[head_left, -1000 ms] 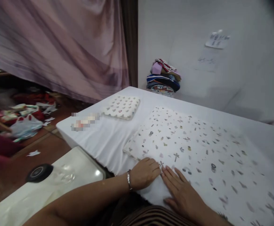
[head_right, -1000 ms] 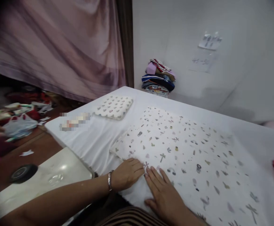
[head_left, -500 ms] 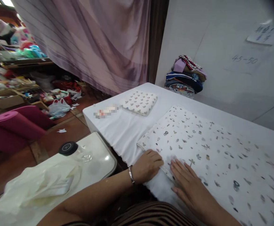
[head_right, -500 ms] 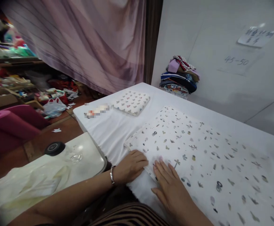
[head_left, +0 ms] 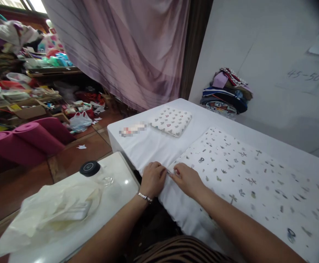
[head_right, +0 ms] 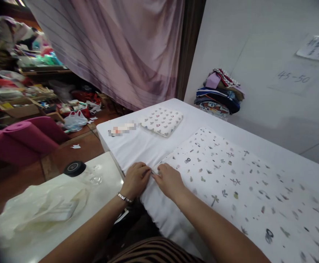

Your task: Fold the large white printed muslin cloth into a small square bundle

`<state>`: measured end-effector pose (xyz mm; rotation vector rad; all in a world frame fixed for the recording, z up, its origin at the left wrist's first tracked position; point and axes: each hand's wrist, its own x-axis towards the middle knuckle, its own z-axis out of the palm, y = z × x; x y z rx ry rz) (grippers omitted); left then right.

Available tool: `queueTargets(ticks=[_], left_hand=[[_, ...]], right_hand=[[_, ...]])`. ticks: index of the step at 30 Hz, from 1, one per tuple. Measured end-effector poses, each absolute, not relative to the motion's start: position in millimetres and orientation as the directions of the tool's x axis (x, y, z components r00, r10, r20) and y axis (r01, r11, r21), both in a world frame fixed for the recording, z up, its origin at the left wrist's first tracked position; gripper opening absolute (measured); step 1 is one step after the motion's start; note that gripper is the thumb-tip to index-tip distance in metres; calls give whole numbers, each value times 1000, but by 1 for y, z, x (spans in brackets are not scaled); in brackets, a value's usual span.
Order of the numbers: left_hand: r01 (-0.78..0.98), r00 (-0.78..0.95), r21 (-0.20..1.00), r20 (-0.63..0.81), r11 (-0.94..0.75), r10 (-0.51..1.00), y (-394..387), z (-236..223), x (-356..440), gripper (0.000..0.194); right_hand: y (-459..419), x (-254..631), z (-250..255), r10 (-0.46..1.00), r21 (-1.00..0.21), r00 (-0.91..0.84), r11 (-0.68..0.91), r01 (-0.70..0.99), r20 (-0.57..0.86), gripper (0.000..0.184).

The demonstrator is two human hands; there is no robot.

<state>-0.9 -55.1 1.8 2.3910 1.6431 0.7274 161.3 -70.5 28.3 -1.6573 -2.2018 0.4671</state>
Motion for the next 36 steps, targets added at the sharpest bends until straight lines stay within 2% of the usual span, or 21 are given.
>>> queueTargets(ticks=[3, 5, 13, 16, 26, 29, 33, 36], left_hand=[[833, 280, 403, 284, -380, 917, -53, 3, 3, 21], [822, 279, 426, 276, -377, 920, -51, 3, 3, 22], [782, 305, 487, 245, -389, 920, -38, 1, 3, 18], [772, 303, 511, 226, -377, 926, -37, 2, 3, 16], [732, 286, 581, 211, -355, 935, -37, 2, 2, 12], [706, 280, 610, 225, -359, 933, -36, -1, 1, 11], [634, 266, 679, 257, -369, 929, -32, -7, 0, 10], [594, 276, 708, 267, -382, 923, -29, -11, -1, 11]], right_hand=[[-63, 152, 23, 970, -395, -242, 229, 890, 18, 17], [-61, 152, 19, 974, -398, -226, 209, 893, 4, 14], [-60, 163, 8, 985, -677, -146, 167, 717, 89, 18], [-62, 161, 5, 980, -713, -112, 195, 673, 163, 17], [-66, 152, 3, 940, -563, -270, 340, 753, 207, 14], [-65, 149, 7, 940, -520, -287, 342, 783, 185, 13], [-65, 145, 12, 949, -437, -295, 315, 843, 114, 1], [-65, 143, 10, 955, -402, -286, 295, 867, 83, 8]])
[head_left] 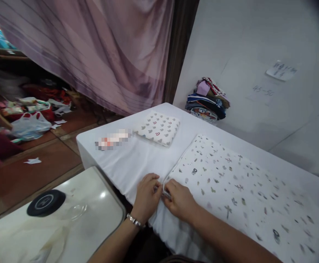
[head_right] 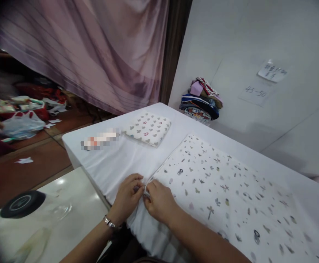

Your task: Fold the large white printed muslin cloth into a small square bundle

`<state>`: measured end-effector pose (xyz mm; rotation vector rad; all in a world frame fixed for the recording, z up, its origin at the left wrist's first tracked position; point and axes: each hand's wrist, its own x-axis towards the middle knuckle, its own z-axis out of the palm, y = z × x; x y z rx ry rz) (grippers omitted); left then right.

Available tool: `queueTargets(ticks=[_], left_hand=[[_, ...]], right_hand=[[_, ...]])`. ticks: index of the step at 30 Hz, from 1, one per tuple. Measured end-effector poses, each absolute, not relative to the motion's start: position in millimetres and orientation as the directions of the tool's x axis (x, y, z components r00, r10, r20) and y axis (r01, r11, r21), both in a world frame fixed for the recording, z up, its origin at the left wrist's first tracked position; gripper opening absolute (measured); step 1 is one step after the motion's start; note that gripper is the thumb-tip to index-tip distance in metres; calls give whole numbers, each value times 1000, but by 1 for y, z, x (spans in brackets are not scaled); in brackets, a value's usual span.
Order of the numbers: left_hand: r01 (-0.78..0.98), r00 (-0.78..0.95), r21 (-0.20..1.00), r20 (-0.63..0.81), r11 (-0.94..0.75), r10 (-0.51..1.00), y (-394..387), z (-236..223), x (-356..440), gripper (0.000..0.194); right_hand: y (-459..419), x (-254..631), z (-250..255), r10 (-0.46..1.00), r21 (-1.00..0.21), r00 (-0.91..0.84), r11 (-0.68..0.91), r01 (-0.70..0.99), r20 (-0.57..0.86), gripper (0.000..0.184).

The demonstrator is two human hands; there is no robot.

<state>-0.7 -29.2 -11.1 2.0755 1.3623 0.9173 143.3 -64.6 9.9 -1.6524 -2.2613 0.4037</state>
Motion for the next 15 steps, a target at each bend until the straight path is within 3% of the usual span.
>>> queueTargets(ticks=[7, 15], left_hand=[[600, 425, 676, 183, -427, 887, -8, 0, -5, 19], [708, 552, 474, 93, -524, 829, 61, 31, 52, 19]], right_hand=[[-60, 141, 3, 956, -302, -283, 291, 908, 69, 7], [-63, 137, 7, 942, -214, -326, 336, 917, 82, 14]])
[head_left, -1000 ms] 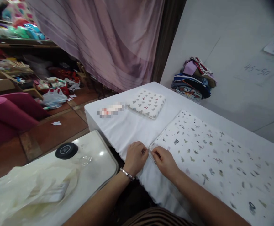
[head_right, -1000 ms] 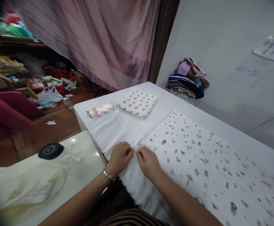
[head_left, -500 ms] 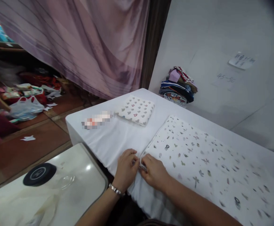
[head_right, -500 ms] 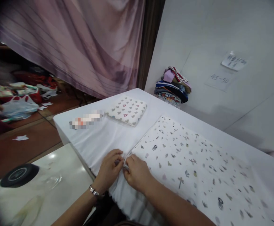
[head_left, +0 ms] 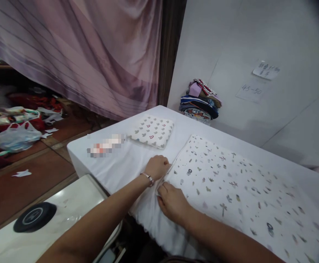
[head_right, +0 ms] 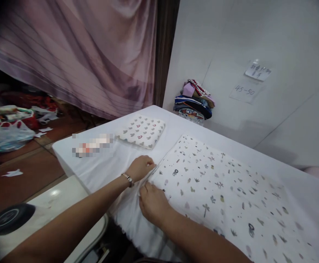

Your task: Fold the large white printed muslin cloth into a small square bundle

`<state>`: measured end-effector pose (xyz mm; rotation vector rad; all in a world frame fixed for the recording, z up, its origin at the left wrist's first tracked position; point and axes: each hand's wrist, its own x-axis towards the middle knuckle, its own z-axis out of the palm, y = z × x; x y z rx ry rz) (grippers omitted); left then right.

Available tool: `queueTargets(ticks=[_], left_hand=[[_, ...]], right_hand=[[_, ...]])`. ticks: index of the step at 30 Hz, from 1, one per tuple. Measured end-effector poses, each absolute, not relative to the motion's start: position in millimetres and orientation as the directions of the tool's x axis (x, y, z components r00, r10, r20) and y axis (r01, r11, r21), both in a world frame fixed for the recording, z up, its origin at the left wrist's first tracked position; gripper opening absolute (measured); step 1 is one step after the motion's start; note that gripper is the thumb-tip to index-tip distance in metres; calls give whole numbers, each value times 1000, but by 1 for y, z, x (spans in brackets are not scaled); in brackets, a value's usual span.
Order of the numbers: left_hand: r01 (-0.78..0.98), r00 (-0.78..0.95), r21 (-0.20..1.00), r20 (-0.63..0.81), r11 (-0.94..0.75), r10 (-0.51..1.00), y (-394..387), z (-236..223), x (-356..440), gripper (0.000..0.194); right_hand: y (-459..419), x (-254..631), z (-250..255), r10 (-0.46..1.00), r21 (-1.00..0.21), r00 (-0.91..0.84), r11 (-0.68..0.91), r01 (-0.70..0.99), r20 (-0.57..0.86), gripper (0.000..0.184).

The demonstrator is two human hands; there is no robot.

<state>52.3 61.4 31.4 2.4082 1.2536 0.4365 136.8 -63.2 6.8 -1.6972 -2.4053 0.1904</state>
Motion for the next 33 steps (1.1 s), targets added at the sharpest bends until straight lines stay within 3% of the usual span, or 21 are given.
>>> queueTargets(ticks=[7, 16, 25, 33], left_hand=[[782, 516, 451, -82, -430, 853, 84, 18, 103, 25], [774, 516, 440, -25, -454, 856, 81, 9, 111, 17], [792, 478, 463, -65, -397, 876, 88, 5, 110, 9], [818, 467, 410, -63, -404, 882, 91, 12, 124, 28]], right_hand=[[-62, 136, 8, 941, -205, -326, 337, 919, 85, 20], [-62, 137, 9, 940, -270, -329, 340, 901, 86, 24], [-62, 136, 7, 938, -256, -331, 346, 903, 102, 21], [-61, 136, 7, 942, -254, -323, 336, 907, 95, 20]])
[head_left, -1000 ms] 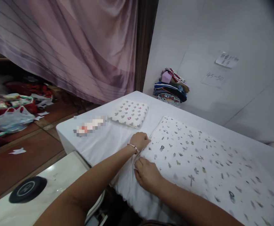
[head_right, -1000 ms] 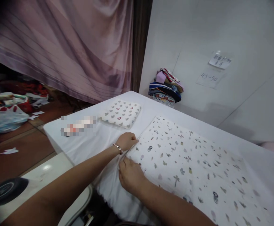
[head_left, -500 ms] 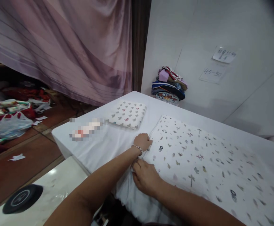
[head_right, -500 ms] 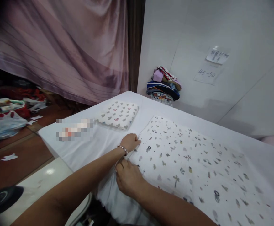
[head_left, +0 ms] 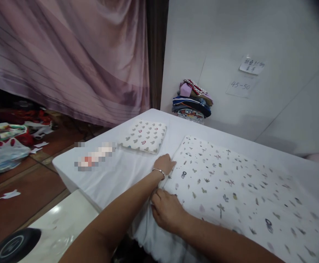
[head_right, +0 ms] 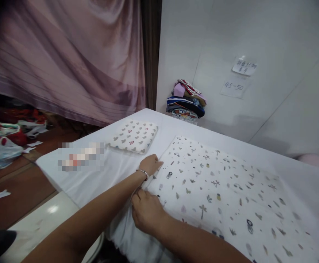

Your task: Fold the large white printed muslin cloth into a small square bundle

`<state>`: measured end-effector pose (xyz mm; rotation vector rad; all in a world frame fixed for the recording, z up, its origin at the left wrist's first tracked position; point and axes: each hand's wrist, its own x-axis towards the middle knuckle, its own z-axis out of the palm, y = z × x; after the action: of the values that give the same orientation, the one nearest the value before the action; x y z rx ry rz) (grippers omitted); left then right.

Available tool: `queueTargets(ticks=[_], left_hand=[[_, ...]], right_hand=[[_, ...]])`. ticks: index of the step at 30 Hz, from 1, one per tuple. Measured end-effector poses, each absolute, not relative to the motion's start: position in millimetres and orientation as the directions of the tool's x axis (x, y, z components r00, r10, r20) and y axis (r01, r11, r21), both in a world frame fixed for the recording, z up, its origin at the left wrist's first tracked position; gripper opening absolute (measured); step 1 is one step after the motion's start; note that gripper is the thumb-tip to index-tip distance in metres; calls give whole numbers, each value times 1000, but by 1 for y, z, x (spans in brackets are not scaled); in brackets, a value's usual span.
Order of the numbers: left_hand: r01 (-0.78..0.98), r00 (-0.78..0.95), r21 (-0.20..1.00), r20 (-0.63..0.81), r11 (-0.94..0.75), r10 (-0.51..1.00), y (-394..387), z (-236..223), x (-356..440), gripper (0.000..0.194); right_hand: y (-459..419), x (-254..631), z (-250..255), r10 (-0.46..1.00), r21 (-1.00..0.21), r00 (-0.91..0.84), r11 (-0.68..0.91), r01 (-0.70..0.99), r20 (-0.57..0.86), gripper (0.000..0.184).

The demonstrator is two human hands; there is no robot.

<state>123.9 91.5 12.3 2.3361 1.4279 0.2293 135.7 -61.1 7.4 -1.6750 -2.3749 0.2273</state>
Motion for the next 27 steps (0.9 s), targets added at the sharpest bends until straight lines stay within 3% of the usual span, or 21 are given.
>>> queueTargets(ticks=[6, 14, 22, 27], left_hand=[[826, 482, 372, -76, -424, 873, 97, 11, 133, 20], [831, 484, 347, -67, -434, 873, 107, 9, 147, 33], [841, 470, 331, -56, -427, 881, 119, 4, 163, 26], [837, 475, 336, -51, -433, 879, 127, 6, 172, 36]], right_hand=[[-61, 136, 8, 943, -269, -320, 333, 904, 93, 20], [-61, 134, 6, 941, -252, -316, 337, 907, 119, 19], [-60, 134, 5, 942, -244, -308, 333, 911, 133, 20], [-61, 134, 8, 939, -236, -306, 336, 912, 156, 21]])
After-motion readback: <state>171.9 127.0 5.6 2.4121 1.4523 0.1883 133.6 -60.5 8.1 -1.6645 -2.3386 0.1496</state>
